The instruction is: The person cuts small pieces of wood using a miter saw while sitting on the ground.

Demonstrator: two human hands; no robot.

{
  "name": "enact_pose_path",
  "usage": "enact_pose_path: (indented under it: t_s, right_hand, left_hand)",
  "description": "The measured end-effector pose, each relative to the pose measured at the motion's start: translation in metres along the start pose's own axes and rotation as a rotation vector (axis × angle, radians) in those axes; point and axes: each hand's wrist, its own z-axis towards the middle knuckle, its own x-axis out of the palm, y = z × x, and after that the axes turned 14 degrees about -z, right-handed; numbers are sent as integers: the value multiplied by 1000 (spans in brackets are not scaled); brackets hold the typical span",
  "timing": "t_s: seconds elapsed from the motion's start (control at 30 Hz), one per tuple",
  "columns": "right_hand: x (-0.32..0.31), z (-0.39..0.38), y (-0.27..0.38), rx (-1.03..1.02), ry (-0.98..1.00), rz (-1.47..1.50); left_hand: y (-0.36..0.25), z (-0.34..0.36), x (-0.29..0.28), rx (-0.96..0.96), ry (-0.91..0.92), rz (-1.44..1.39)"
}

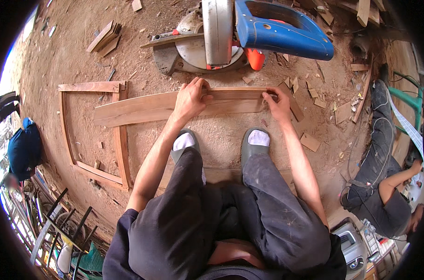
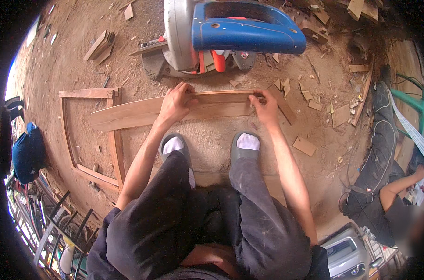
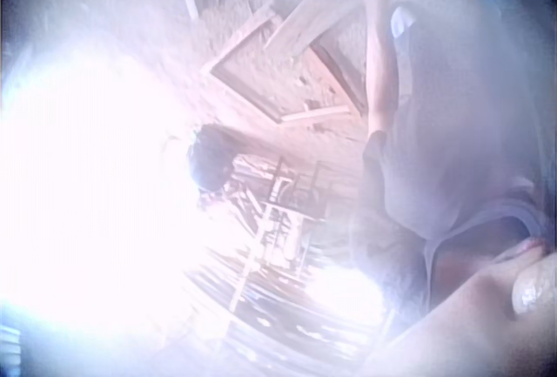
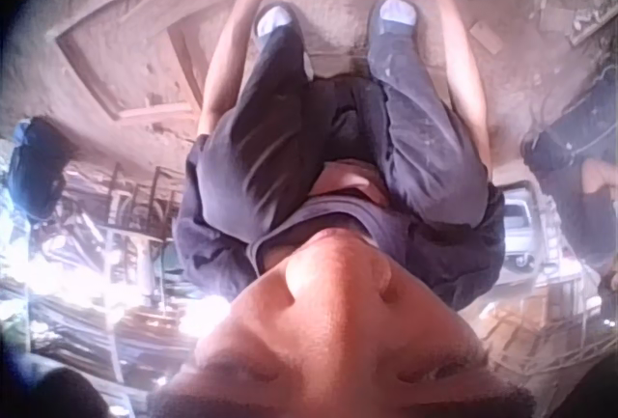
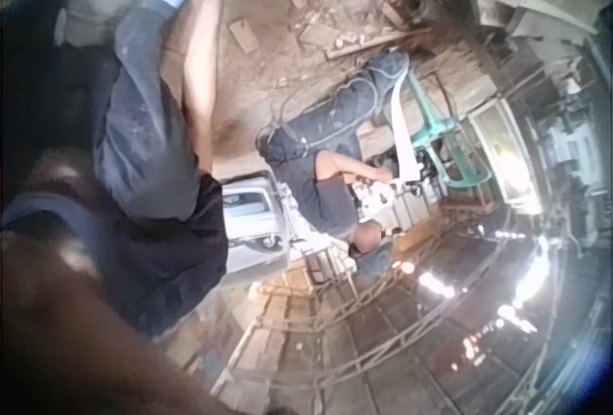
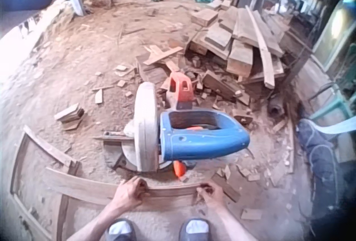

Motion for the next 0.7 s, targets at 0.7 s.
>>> enact_pose_path:
  t_s: [0.7]
  right_hand:
    - [-42,146,62,56,43,85]
  left_hand:
    - [1,66,-9,410,-406,232]
